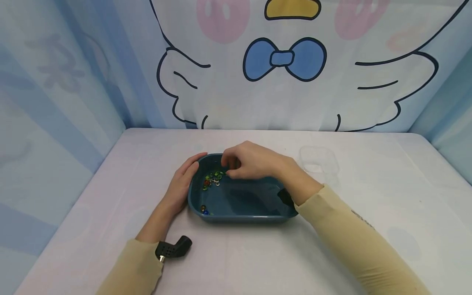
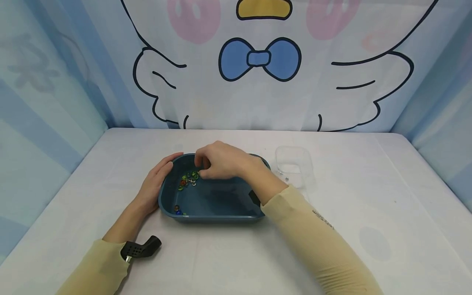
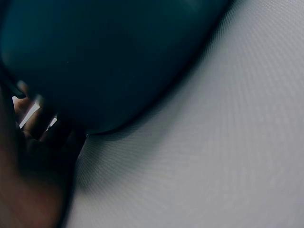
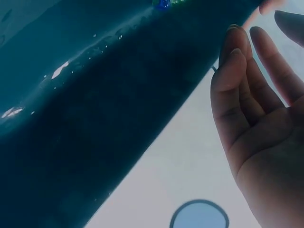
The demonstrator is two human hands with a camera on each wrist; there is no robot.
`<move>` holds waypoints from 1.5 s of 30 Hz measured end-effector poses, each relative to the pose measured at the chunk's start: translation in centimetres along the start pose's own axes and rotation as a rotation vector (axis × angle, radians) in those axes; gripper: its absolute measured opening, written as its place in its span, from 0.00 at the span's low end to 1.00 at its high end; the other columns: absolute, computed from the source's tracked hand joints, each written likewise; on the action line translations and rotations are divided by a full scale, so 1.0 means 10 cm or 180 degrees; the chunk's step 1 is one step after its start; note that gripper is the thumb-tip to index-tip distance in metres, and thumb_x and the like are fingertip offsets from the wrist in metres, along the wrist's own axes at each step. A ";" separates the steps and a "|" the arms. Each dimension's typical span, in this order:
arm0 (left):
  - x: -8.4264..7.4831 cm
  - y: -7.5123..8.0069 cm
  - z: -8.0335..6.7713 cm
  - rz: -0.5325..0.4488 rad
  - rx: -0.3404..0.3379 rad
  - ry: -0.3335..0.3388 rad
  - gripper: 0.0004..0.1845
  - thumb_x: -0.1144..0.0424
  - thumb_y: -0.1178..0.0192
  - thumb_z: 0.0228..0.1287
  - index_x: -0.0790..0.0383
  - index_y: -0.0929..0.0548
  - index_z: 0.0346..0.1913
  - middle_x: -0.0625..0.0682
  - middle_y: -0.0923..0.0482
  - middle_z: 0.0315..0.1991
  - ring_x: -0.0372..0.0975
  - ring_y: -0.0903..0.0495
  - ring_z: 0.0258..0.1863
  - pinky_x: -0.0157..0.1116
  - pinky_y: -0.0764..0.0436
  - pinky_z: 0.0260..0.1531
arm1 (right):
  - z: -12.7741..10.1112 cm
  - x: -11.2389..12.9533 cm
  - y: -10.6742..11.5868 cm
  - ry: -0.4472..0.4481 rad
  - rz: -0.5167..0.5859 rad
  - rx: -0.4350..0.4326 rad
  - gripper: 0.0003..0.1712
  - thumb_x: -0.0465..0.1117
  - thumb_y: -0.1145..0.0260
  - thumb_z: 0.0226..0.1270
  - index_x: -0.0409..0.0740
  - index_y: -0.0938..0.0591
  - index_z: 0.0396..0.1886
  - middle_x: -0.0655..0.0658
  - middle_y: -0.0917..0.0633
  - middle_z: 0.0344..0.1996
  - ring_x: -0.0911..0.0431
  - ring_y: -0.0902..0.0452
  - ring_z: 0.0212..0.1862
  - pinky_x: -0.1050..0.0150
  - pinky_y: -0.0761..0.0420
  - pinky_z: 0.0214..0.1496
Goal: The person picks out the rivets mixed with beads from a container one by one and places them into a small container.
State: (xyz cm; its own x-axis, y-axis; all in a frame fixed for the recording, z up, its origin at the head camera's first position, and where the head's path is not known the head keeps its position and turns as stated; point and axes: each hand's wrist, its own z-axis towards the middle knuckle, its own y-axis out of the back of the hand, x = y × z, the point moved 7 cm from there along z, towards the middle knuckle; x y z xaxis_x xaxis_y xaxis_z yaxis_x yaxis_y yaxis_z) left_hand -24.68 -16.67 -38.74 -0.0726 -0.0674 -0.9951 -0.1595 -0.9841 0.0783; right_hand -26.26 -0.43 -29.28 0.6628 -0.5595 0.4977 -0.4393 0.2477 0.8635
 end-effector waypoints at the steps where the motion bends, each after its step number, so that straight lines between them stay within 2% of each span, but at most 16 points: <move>1: 0.00 0.00 0.00 -0.0004 0.0005 -0.0005 0.24 0.53 0.62 0.84 0.56 0.33 0.75 0.53 0.34 0.72 0.43 0.38 0.72 0.47 0.43 0.73 | 0.01 0.00 -0.01 0.0002 -0.0005 0.0021 0.14 0.40 0.33 0.69 0.40 0.16 0.51 0.51 0.16 0.35 0.58 0.21 0.37 0.62 0.20 0.42; 10: 0.00 0.00 0.00 -0.0050 0.0016 -0.0026 0.25 0.53 0.61 0.84 0.58 0.33 0.75 0.53 0.33 0.72 0.43 0.37 0.71 0.46 0.41 0.72 | 0.11 0.03 -0.13 0.0029 -0.0146 0.0241 0.14 0.40 0.33 0.69 0.40 0.16 0.51 0.51 0.16 0.36 0.58 0.21 0.36 0.62 0.21 0.43; 17: 0.00 0.00 0.01 -0.0019 0.0017 -0.0006 0.25 0.52 0.61 0.84 0.56 0.33 0.75 0.53 0.33 0.72 0.43 0.36 0.71 0.47 0.39 0.71 | 0.16 0.02 -0.24 -0.0002 -0.0103 0.0406 0.14 0.40 0.32 0.69 0.41 0.16 0.52 0.51 0.16 0.35 0.58 0.21 0.36 0.64 0.21 0.40; 27: 0.00 0.00 0.00 -0.0046 0.0024 -0.0028 0.25 0.54 0.61 0.84 0.58 0.34 0.75 0.54 0.33 0.72 0.43 0.36 0.71 0.46 0.39 0.71 | 0.24 0.00 -0.31 0.0066 -0.0035 0.0557 0.14 0.38 0.33 0.68 0.41 0.17 0.52 0.50 0.16 0.37 0.58 0.21 0.37 0.65 0.20 0.41; 45: -0.01 0.00 0.01 -0.0013 0.0002 -0.0029 0.24 0.54 0.61 0.84 0.56 0.33 0.75 0.52 0.34 0.72 0.43 0.38 0.72 0.46 0.40 0.72 | 0.33 -0.07 -0.40 -0.0076 -0.0217 0.0766 0.11 0.38 0.32 0.68 0.43 0.15 0.49 0.49 0.16 0.36 0.57 0.22 0.36 0.65 0.21 0.39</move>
State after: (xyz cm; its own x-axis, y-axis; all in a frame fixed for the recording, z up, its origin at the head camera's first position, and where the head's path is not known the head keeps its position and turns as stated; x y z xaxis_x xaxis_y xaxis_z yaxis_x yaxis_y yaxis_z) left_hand -24.75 -16.66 -38.68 -0.0809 -0.0619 -0.9948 -0.1606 -0.9842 0.0743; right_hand -26.93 -3.66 -33.37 0.6826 -0.5876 0.4344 -0.5277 0.0148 0.8493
